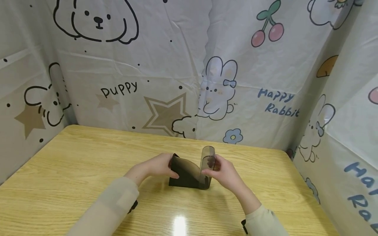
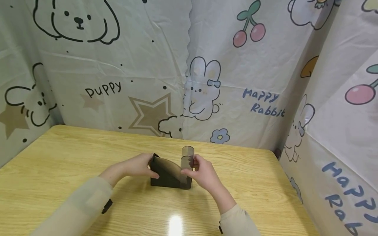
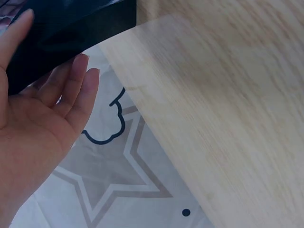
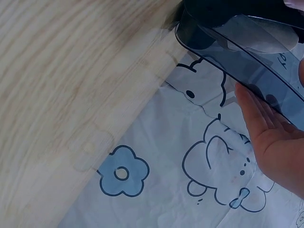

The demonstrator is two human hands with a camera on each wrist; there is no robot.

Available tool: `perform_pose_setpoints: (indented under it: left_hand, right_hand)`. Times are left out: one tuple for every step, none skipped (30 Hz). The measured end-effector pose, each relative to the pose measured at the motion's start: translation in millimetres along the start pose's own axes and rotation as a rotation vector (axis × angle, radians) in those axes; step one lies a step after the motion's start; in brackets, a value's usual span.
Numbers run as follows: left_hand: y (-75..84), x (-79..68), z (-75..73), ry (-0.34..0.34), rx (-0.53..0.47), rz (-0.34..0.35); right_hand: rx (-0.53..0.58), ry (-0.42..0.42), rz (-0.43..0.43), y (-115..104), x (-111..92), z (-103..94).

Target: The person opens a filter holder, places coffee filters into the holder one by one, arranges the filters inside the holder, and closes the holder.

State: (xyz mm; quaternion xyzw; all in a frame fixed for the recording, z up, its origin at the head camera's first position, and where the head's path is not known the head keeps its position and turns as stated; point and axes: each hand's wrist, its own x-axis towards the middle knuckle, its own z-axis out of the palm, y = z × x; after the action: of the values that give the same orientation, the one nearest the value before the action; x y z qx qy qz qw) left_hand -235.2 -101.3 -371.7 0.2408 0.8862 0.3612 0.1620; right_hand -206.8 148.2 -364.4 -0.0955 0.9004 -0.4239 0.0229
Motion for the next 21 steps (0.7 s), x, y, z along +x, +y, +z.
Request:
perform_pose_setpoints:
  left_hand:
    - [-0.7, -1.0, 0.1, 0.004, 0.002, 0.000]
    - [-1.4, -1.7, 0.5, 0.011, 0.002, -0.006]
    - [-2.2, -2.4, 0.9, 0.019, 0.007, -0.004]
    - [-3.7, -2.7, 1.6, 0.030, 0.012, 0.003]
    - [-5.0, -2.8, 2.3, 0.040, 0.017, 0.019]
    - [-6.2, -3.0, 3.3, 0.050, 0.018, 0.029]
    - [-7.6, -3.0, 4.3, 0.060, 0.018, 0.041]
    - [-8.6, -3.0, 5.5, 0.067, 0.012, 0.052]
    - [-9.5, -2.9, 6.6, 0.072, 0.008, 0.069]
    - [-10.5, -2.7, 7.7, 0.075, 0.009, 0.085]
    - [-10.9, -2.7, 8.4, 0.077, 0.010, 0.100]
    - [-11.1, -2.6, 9.3, 0.079, 0.001, 0.101]
    - [-11.1, -2.3, 10.1, 0.080, -0.003, 0.107]
    - [-11.0, -1.9, 10.8, 0.082, -0.006, 0.113]
    - [-10.6, -1.4, 11.5, 0.085, -0.006, 0.118]
    - [-10.1, -0.9, 12.0, 0.088, -0.006, 0.121]
    - [-9.6, -0.2, 12.6, 0.090, -0.009, 0.120]
    - [-9.1, 0.4, 13.5, 0.093, -0.011, 0.115]
    - [-9.0, 1.3, 14.2, 0.095, -0.008, 0.116]
    - [-8.6, 1.9, 14.8, 0.098, -0.006, 0.117]
    - [-8.2, 2.5, 15.3, 0.101, -0.005, 0.118]
  right_hand:
    - [0.000, 0.001, 0.000, 0, 0, -0.2]
    - [-0.002, 0.001, -0.001, 0, 0, -0.3]
    - [-0.007, 0.002, -0.003, 0, 0, -0.3]
    - [-0.010, 0.003, -0.002, 0, -1, -0.2]
    - [-0.014, 0.005, -0.002, -1, -1, -0.2]
    - [-0.016, 0.009, 0.002, -1, 0, 0.0]
    - [-0.019, 0.013, 0.004, -1, 0, 0.3]
    - [-0.024, 0.014, 0.000, -1, 0, 0.3]
    - [-0.024, 0.018, 0.005, -1, 0, 0.5]
    - [-0.023, 0.022, 0.012, -1, 0, 0.7]
    - [-0.024, 0.026, 0.013, -1, 0, 0.8]
    - [-0.025, 0.027, 0.014, 0, 0, 1.0]
    - [-0.028, 0.030, 0.017, 0, 0, 1.3]
    - [-0.030, 0.030, 0.018, 1, 0, 1.5]
    - [-0.028, 0.032, 0.026, 1, 0, 1.9]
    - [-0.030, 0.032, 0.027, 2, 1, 2.2]
    - [-0.030, 0.032, 0.027, 2, 1, 2.7]
    - [-0.029, 0.031, 0.030, 3, 2, 3.2]
    - [-0.029, 0.029, 0.029, 3, 2, 3.8]
    - [-0.027, 0.027, 0.028, 4, 2, 4.4]
    - [-0.027, 0.027, 0.024, 4, 3, 5.0]
